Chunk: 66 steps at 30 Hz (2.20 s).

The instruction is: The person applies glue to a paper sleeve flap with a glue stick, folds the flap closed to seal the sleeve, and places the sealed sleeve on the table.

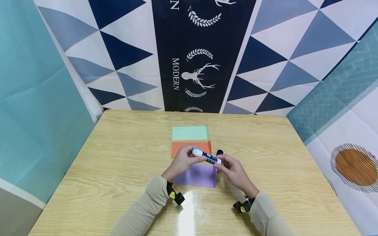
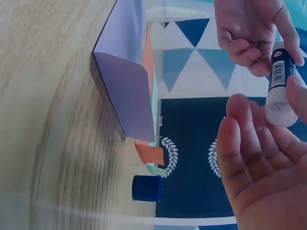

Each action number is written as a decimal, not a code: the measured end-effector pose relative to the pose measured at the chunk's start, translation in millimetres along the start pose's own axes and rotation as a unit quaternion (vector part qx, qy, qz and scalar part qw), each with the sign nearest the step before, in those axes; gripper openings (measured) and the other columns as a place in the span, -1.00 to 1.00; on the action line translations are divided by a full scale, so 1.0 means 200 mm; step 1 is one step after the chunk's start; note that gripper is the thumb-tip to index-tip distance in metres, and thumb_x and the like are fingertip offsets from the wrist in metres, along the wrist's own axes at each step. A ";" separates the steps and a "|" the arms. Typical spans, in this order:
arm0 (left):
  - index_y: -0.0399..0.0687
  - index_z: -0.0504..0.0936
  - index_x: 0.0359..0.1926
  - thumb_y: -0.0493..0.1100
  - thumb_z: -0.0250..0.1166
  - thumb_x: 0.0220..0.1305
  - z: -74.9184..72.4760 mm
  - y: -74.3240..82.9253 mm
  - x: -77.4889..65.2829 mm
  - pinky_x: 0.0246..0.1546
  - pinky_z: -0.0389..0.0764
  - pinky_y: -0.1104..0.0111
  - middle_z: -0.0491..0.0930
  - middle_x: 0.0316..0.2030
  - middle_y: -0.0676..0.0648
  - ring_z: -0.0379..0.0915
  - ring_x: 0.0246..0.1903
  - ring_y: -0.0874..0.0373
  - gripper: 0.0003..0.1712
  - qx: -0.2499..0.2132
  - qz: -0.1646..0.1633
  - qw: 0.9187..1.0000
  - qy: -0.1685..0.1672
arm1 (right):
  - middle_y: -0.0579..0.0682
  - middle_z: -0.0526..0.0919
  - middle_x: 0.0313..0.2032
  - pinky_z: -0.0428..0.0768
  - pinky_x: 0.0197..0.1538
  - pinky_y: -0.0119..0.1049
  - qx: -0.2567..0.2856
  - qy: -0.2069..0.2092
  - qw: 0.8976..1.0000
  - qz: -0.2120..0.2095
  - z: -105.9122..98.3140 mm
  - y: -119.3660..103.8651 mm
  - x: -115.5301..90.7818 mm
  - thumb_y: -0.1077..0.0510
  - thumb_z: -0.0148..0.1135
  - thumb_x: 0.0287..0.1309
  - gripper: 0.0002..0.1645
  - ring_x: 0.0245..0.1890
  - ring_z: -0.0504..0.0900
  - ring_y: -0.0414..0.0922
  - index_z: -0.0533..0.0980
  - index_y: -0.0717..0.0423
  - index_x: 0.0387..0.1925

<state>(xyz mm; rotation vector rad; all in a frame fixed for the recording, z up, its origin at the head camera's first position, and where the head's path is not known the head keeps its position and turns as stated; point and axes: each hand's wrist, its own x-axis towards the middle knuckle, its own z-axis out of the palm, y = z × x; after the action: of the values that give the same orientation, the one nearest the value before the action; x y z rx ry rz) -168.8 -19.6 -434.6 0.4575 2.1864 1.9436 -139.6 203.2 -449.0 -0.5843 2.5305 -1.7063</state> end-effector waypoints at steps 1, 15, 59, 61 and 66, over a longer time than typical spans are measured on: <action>-0.27 0.61 -0.16 -0.21 0.43 0.14 0.00 0.00 0.00 -0.35 0.57 0.36 0.63 -0.28 -0.17 0.51 -0.45 0.28 -0.71 0.000 -0.002 1.000 -0.001 | 0.26 0.60 -0.40 0.66 -0.35 -0.24 -0.001 -0.005 1.000 -0.005 0.00 0.00 0.00 0.24 0.14 0.33 -0.76 -0.45 0.62 -0.02 0.52 0.32 -0.05; -0.29 0.59 -0.12 -0.24 0.40 0.18 0.00 0.00 0.00 -0.22 0.68 0.14 0.64 -0.24 -0.20 0.62 -0.43 0.16 -0.71 -0.020 0.002 1.000 -0.017 | 0.39 0.57 -0.42 0.66 -0.37 -0.23 0.045 -0.028 0.998 -0.019 -0.01 -0.01 0.01 0.21 -0.26 0.53 -0.56 -0.52 0.61 -0.16 0.43 0.55 -0.19; -0.15 0.64 -0.11 -0.17 0.46 0.10 -0.01 0.02 -0.03 -0.33 0.45 0.46 0.63 -0.22 -0.11 0.45 -0.34 0.17 -0.67 0.038 0.004 0.998 -0.051 | -0.29 0.63 -0.40 0.67 -0.37 -0.31 0.055 0.027 0.998 -0.022 -0.04 -0.02 0.00 0.34 0.24 0.21 -0.71 -0.49 0.64 -0.19 0.52 0.44 -0.06; -0.13 0.65 -0.12 -0.16 0.46 0.09 -0.01 0.02 -0.04 -0.28 0.46 0.44 0.64 -0.20 -0.10 0.49 -0.26 0.06 -0.68 0.055 0.008 0.997 -0.054 | -0.28 0.63 -0.40 0.66 -0.38 -0.33 0.055 0.032 0.998 -0.027 -0.05 -0.03 0.00 0.35 0.24 0.21 -0.73 -0.49 0.64 -0.18 0.53 0.44 -0.07; -0.15 0.64 -0.13 -0.15 0.46 0.09 0.00 0.01 -0.04 -0.16 0.50 0.41 0.64 -0.18 -0.12 0.50 -0.08 -0.17 -0.68 0.077 0.013 0.995 -0.061 | -0.28 0.63 -0.40 0.65 -0.37 -0.35 0.060 0.040 0.997 -0.036 -0.05 -0.06 0.00 0.37 0.24 0.20 -0.74 -0.48 0.63 -0.22 0.53 0.45 -0.09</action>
<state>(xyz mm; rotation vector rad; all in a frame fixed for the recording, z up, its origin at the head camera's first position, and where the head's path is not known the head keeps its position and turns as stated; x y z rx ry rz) -161.5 -21.7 -434.1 0.6141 2.2714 1.7158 -138.5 207.1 -433.7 -0.6197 2.4641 -1.9277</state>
